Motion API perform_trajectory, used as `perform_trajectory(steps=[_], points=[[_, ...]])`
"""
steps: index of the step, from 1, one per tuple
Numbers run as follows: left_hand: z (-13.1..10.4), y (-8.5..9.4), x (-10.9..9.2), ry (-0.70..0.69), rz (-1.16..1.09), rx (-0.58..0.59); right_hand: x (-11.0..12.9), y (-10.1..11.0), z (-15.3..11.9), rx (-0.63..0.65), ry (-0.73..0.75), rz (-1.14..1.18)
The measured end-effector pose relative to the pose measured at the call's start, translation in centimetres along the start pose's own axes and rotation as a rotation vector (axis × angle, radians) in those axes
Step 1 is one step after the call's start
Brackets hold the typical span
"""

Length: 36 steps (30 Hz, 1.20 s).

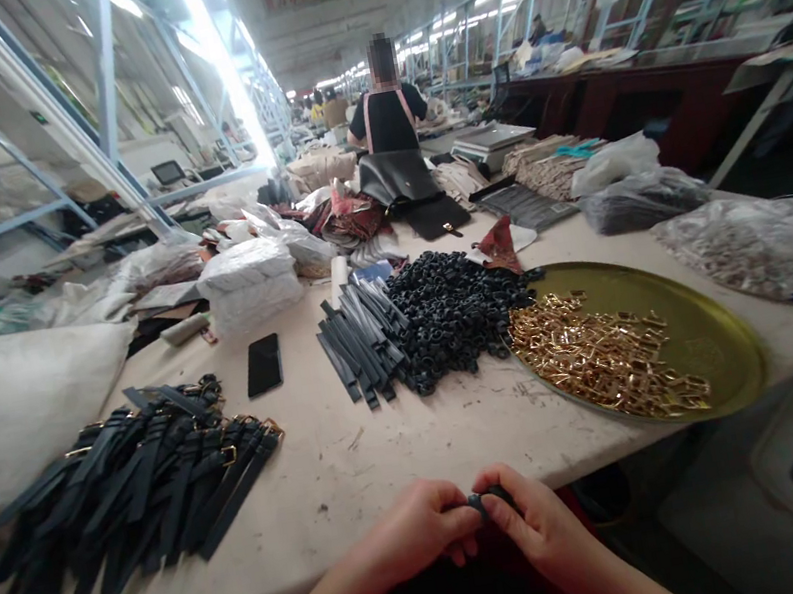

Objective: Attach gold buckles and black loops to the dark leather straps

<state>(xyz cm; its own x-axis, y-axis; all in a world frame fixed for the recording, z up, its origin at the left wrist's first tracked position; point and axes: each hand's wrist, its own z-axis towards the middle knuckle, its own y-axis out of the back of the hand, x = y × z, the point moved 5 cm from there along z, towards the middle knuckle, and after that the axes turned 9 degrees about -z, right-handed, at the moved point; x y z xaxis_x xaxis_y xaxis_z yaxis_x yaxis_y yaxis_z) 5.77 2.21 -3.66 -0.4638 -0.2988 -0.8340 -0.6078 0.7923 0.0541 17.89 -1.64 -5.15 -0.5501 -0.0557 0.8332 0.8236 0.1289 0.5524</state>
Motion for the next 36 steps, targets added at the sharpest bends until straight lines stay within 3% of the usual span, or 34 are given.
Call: perform_trajectory(steps=[6,10,15,17,20,24,27,29,32,34,36], points=[[0.1,-0.3,-0.5,-0.057,0.071,0.018,0.1,0.3,0.1,0.004,-0.011,0.05],[0.5,0.3,-0.7,-0.061,0.174,-0.042,-0.1,0.3,1.0,-0.015,0.008,-0.037],[2.2,1.4,-0.9,-0.169,0.239,-0.123,-0.7,0.4,3.6,-0.024,0.031,-0.136],[2.8,3.3,-1.6,-0.23,0.333,-0.251,-1.4,1.0,5.0,-0.086,0.044,-0.232],[2.9,9.0,-3.4,-0.296,0.467,-0.592,-2.8,2.0,6.8,-0.232,0.114,-0.386],[3.4,17.7,-4.9,-0.226,0.447,-0.929,-5.1,2.4,7.7,-0.346,0.138,-0.462],[4.4,21.9,-5.1,-0.141,0.395,-1.057,-5.9,2.2,7.7,-0.348,0.157,-0.473],[5.0,23.2,-4.9,-0.095,0.351,-1.083,-5.9,2.3,7.5,-0.348,0.167,-0.454],[4.7,23.6,-4.6,-0.072,0.286,-1.08,-5.7,2.5,7.3,-0.373,0.121,-0.388],[3.6,22.7,-4.5,-0.094,0.249,-1.057,-5.5,2.8,7.0,-0.408,0.074,-0.322],[2.1,20.5,-4.2,-0.136,0.217,-1.001,-5.3,3.4,6.6,-0.48,0.031,-0.242]])
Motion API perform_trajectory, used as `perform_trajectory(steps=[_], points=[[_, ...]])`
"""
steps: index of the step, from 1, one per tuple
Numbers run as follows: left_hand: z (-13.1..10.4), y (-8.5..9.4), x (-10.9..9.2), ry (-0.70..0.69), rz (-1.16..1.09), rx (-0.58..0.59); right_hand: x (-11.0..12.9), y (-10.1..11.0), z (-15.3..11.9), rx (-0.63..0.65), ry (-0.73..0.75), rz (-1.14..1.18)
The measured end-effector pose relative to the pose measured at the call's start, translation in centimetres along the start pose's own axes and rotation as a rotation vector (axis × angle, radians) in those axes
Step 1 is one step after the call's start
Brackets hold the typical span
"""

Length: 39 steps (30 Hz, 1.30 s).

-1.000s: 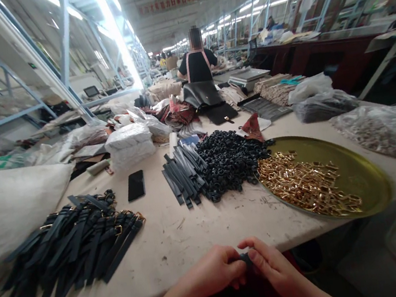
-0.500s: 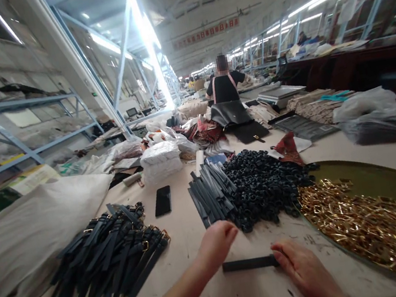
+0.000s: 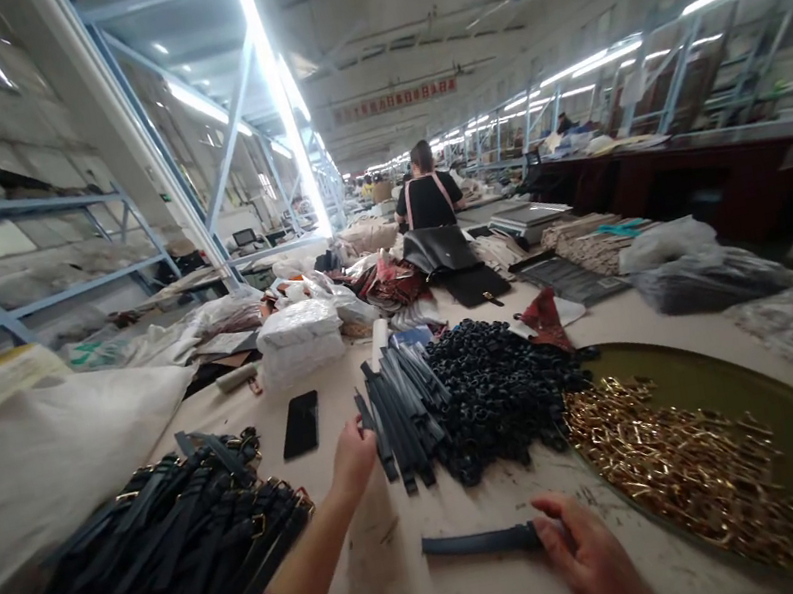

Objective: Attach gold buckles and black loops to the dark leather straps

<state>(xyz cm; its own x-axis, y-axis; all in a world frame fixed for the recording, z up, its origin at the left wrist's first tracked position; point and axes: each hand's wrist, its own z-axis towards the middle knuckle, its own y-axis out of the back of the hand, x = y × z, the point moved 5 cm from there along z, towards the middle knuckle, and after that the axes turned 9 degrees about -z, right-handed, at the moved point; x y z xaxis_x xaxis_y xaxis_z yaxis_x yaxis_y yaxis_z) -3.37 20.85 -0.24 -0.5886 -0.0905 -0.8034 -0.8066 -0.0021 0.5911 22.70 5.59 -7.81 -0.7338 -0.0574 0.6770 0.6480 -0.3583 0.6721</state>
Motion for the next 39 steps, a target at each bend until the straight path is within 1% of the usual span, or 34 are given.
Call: perform_trajectory(steps=[1,3,4,5,6,8,10,11,12,13,14,15,17,19,21,23,26,28,32,34,36,39], points=[[-1.9,-0.3,-0.2,-0.014,-0.028,0.041,0.1,0.6,0.0,-0.038,-0.036,0.041],[-6.4,-1.4,-0.7,-0.038,-0.09,0.154,0.3,1.8,0.3,-0.085,-0.108,0.162],[-8.9,-2.2,-1.0,-0.05,-0.136,0.245,0.5,2.4,0.6,-0.08,-0.144,0.239],[-11.5,-3.5,-1.5,-0.063,-0.239,0.42,0.7,2.7,0.8,-0.056,-0.176,0.319],[-13.7,-4.5,-1.8,-0.048,-0.32,0.526,1.1,2.9,1.1,-0.015,-0.204,0.387],[-17.0,-6.2,-2.3,0.037,-0.389,0.662,1.9,2.8,1.3,0.081,-0.237,0.469],[-18.5,-8.0,-2.5,0.18,-0.506,0.787,2.7,2.1,1.3,0.172,-0.234,0.484],[-18.7,-8.8,-2.7,0.252,-0.587,0.833,3.1,1.6,1.3,0.214,-0.223,0.477],[-18.6,-9.5,-2.8,0.315,-0.674,0.85,3.4,1.2,1.3,0.25,-0.202,0.455],[-18.2,-10.1,-2.9,0.362,-0.752,0.841,3.6,0.9,1.5,0.266,-0.167,0.387],[-17.7,-10.5,-3.0,0.394,-0.813,0.809,3.7,0.9,1.8,0.262,-0.124,0.283],[-17.1,-10.7,-3.1,0.42,-0.857,0.767,3.6,1.1,2.4,0.235,-0.082,0.159],[-16.4,-10.9,-3.1,0.463,-0.917,0.698,2.9,1.8,3.9,0.143,-0.027,-0.084],[-16.1,-10.9,-3.1,0.507,-0.958,0.669,1.9,2.1,5.7,0.103,-0.023,-0.206],[-16.0,-10.6,-3.1,0.548,-0.986,0.642,0.9,1.7,7.1,0.119,-0.025,-0.275],[-15.8,-10.4,-3.0,0.583,-1.008,0.613,0.4,0.8,8.0,0.146,-0.021,-0.344],[-15.4,-10.3,-2.6,0.609,-1.024,0.587,-0.1,-0.3,8.5,0.182,-0.009,-0.412],[-15.1,-10.4,-2.4,0.615,-1.03,0.591,-0.4,-0.4,8.3,0.21,0.013,-0.423],[-15.0,-10.8,-2.2,0.65,-1.036,0.6,-0.6,0.7,7.1,0.254,0.057,-0.392],[-15.2,-11.0,-2.4,0.656,-1.033,0.621,-0.3,1.6,6.0,0.261,0.032,-0.268],[-15.4,-11.3,-2.7,0.661,-1.042,0.669,0.0,2.3,4.7,0.284,-0.08,-0.016],[-16.0,-11.6,-3.2,0.674,-1.072,0.75,0.2,2.4,2.4,0.342,-0.328,0.418]])
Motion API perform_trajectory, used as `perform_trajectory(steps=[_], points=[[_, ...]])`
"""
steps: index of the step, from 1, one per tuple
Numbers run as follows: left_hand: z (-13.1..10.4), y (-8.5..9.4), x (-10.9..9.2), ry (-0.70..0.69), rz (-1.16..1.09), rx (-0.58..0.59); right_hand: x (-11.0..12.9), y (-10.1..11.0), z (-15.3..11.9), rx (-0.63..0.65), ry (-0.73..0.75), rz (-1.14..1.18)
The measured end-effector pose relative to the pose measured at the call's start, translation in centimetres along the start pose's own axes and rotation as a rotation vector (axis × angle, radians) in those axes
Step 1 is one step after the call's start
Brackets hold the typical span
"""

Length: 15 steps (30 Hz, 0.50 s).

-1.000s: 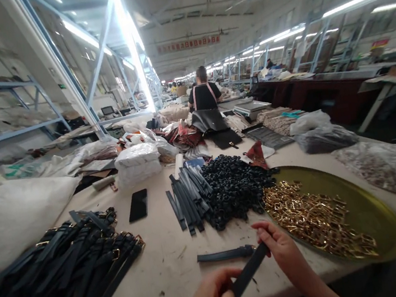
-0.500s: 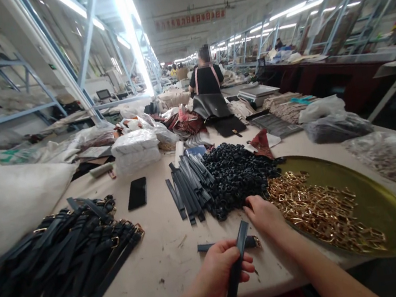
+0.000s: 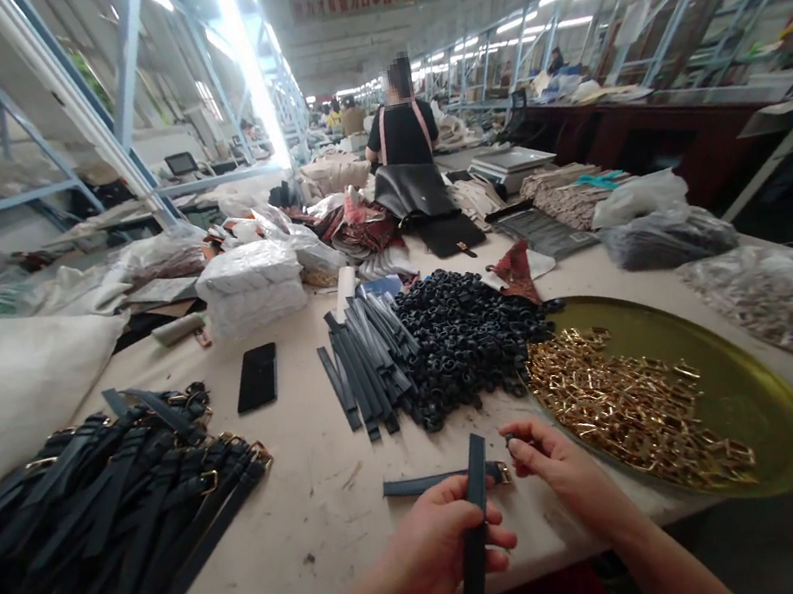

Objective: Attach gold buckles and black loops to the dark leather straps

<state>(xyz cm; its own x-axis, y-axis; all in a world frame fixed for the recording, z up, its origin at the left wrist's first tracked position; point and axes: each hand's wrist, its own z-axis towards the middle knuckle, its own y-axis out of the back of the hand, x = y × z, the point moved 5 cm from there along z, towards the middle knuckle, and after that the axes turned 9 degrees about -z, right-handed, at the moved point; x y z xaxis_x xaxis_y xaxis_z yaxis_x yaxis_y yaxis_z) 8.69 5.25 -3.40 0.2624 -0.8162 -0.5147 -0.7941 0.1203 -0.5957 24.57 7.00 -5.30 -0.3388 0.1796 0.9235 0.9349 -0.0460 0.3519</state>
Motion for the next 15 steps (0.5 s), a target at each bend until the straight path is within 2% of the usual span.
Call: perform_trajectory(steps=[3,5,10,15], points=[[-0.2,-0.4,0.3,-0.006,-0.01,0.027,-0.8,-0.8,-1.4,0.044,-0.124,0.35],[-0.4,-0.5,0.5,-0.015,-0.013,0.022,-1.3,-1.3,-1.9,0.07,-0.169,0.502],[-1.0,-1.2,1.2,0.016,-0.031,0.038,-2.2,-2.3,-2.4,0.132,-0.21,0.59],[-1.3,-1.7,1.5,0.011,-0.045,0.068,-1.7,-2.7,-3.0,0.175,-0.206,0.716]])
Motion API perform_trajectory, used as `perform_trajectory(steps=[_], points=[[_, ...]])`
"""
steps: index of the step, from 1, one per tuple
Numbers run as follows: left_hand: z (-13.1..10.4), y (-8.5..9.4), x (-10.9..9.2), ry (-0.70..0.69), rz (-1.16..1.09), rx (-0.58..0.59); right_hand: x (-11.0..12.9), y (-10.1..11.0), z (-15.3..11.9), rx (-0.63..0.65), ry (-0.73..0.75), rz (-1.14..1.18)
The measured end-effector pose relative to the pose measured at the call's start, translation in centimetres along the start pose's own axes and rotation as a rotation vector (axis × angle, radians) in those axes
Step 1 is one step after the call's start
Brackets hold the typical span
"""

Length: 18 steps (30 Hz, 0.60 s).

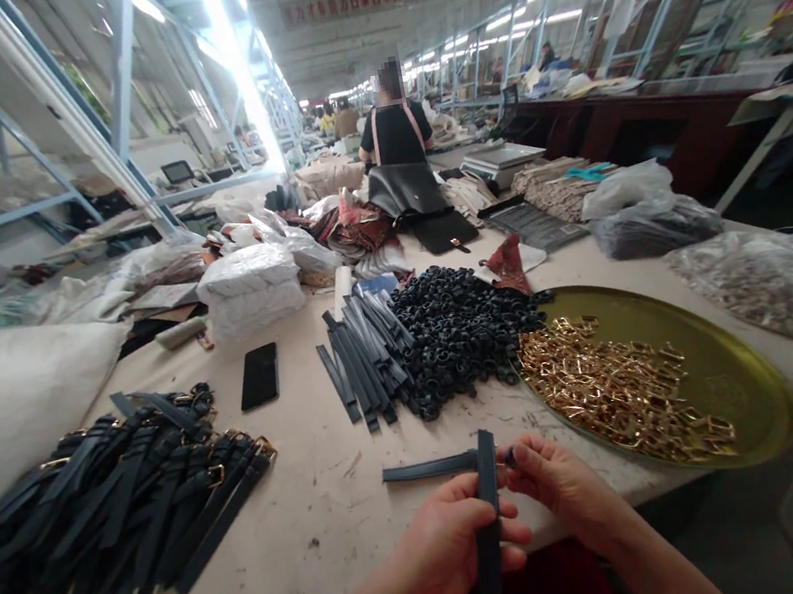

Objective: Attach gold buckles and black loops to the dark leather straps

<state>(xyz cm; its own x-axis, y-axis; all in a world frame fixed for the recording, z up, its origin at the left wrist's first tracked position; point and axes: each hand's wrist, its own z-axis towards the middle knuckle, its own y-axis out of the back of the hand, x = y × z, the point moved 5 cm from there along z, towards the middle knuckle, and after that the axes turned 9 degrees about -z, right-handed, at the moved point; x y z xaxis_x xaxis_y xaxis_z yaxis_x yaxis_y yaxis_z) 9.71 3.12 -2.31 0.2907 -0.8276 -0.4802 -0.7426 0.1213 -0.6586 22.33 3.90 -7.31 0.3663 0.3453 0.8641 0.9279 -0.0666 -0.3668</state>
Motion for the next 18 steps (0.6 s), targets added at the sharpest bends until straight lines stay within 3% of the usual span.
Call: perform_trajectory(steps=[8,18], points=[[-0.2,-0.5,-0.1,0.0,0.062,0.002,0.8,-0.5,-1.2,-0.055,0.011,0.248],[-0.8,-0.7,0.4,0.013,0.047,0.092,0.5,-0.7,-1.6,-0.08,0.025,0.303]])
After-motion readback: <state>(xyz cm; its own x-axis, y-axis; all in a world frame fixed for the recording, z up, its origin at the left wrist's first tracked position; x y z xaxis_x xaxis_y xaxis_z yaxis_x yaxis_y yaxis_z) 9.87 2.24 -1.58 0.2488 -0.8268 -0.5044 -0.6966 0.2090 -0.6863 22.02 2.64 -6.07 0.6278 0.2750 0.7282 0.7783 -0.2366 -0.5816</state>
